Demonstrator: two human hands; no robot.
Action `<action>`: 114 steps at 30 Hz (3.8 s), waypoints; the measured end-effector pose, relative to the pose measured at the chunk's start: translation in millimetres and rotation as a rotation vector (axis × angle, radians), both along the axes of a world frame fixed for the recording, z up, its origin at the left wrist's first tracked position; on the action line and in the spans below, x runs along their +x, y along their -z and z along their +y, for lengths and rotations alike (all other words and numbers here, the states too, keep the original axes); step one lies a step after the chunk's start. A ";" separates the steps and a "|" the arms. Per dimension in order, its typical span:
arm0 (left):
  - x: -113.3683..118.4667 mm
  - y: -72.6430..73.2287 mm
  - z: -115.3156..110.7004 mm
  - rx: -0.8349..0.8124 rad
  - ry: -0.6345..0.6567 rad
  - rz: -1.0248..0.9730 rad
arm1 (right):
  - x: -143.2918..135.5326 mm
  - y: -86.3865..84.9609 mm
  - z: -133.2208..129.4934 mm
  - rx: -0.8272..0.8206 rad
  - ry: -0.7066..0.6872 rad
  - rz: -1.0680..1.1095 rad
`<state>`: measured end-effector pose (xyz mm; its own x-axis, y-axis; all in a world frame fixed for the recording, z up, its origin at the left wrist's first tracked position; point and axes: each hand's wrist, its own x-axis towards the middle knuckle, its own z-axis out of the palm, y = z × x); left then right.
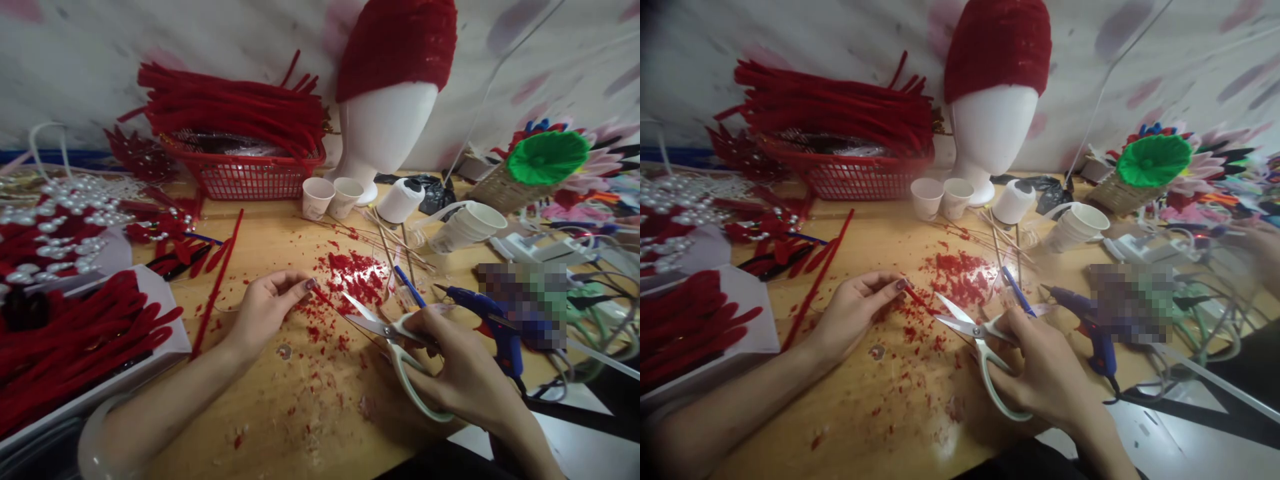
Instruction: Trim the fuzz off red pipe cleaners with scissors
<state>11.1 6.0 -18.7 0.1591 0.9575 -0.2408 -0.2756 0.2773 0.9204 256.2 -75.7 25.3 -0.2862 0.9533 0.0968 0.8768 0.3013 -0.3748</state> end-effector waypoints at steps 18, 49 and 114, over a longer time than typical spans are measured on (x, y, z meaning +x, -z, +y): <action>-1.4 -0.3 -1.0 0.010 0.026 0.025 | -6.7 14.5 4.2 0.014 0.001 -0.028; -2.1 -2.3 -1.5 -0.014 0.037 0.016 | -4.3 24.8 4.7 0.130 0.003 -0.074; -2.2 -4.0 -3.5 0.046 0.077 0.172 | -10.6 25.0 4.0 0.251 -0.027 -0.099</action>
<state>8.9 2.4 -14.7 0.1927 0.9546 -0.2272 -0.0931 0.2482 0.9642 245.6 -71.7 0.3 -0.3309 0.8950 0.2991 0.8960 0.3974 -0.1980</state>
